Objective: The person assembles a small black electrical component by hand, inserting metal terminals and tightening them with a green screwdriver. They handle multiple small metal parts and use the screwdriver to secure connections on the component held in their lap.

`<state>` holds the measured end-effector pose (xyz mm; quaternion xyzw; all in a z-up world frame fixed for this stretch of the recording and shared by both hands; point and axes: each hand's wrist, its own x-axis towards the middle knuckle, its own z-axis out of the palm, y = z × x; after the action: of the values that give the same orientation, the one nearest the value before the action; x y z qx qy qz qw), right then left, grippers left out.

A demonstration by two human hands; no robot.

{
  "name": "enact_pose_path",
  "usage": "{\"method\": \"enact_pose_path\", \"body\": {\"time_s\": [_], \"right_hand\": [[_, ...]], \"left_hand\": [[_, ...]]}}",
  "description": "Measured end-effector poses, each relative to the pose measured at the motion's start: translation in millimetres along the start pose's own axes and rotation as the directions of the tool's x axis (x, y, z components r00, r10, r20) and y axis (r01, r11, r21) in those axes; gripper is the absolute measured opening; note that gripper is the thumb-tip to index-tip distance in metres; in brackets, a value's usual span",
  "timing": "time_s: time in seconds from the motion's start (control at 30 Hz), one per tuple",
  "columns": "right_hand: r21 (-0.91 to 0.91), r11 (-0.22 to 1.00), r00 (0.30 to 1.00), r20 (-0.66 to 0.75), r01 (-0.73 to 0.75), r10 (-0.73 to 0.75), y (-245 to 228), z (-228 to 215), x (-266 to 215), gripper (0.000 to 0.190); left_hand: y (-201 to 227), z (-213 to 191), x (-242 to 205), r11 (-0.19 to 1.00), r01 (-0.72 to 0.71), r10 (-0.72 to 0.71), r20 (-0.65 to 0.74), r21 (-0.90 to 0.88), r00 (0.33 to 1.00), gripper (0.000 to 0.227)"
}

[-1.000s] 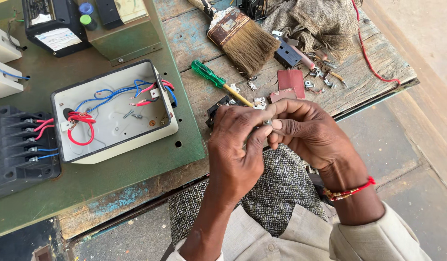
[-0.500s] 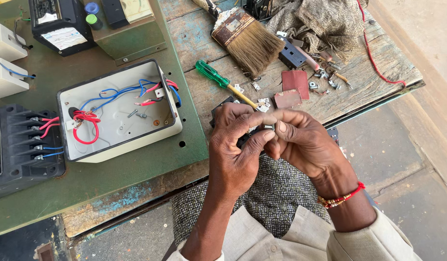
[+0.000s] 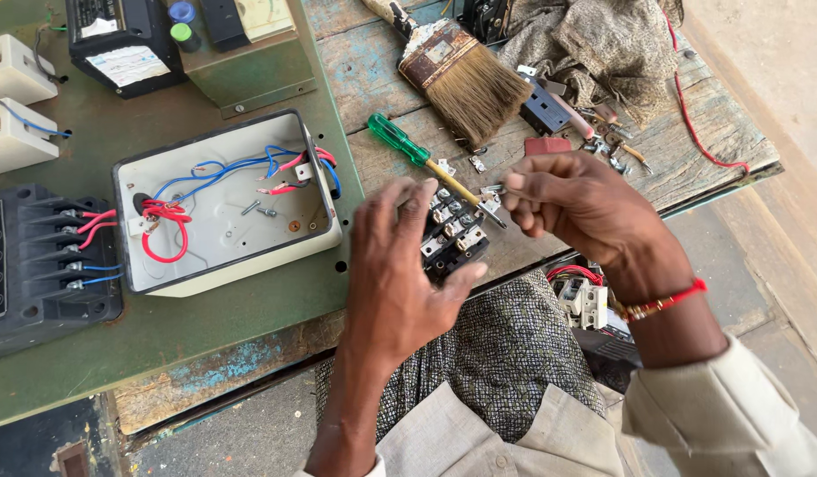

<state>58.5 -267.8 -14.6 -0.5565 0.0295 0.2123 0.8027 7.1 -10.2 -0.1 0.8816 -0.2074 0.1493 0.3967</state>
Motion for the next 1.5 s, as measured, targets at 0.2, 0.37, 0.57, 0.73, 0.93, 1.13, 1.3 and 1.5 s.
{"method": "enact_pose_path", "body": {"time_s": [0.2, 0.37, 0.57, 0.73, 0.93, 1.13, 1.3, 1.5], "right_hand": [[-0.127, 0.988, 0.991, 0.087, -0.092, 0.103, 2, 1, 12, 0.017], [-0.157, 0.977, 0.978, 0.127, -0.144, 0.165, -1, 1, -1, 0.021], [-0.385, 0.916, 0.985, 0.077, -0.112, 0.153, -7, 12, -10, 0.022], [-0.410, 0.903, 0.990, 0.002, -0.127, 0.140, -6, 22, -14, 0.021], [-0.544, 0.820, 0.983, -0.125, -0.179, 0.132, -11, 35, -15, 0.024], [-0.695, 0.681, 0.973, -0.190, -0.229, 0.133, -25, 57, -19, 0.026], [-0.759, 0.615, 0.973, -0.221, -0.213, 0.064, -30, 76, -25, 0.025], [-0.879, 0.445, 0.974, -0.220, -0.173, -0.057, -31, 86, -30, 0.021]], "left_hand": [[-3, 11, -1, 0.989, 0.063, -0.056, 0.051, -0.136, 0.997, 0.095], [-11, 14, -2, 0.975, -0.037, 0.047, 0.043, -0.220, 0.998, 0.095], [-10, 12, -2, 0.976, -0.049, 0.057, 0.036, -0.213, 0.998, 0.093], [-8, 10, 0, 0.978, 0.006, 0.010, 0.080, -0.207, 0.997, 0.089], [-7, 9, 0, 0.980, 0.021, -0.003, 0.091, -0.197, 0.996, 0.088], [-7, 9, -1, 0.979, 0.022, -0.006, 0.080, -0.204, 0.997, 0.088], [-9, 10, -2, 0.977, 0.008, 0.007, 0.071, -0.212, 0.997, 0.088], [-10, 11, -2, 0.978, 0.011, 0.004, 0.075, -0.210, 0.997, 0.088]]}}
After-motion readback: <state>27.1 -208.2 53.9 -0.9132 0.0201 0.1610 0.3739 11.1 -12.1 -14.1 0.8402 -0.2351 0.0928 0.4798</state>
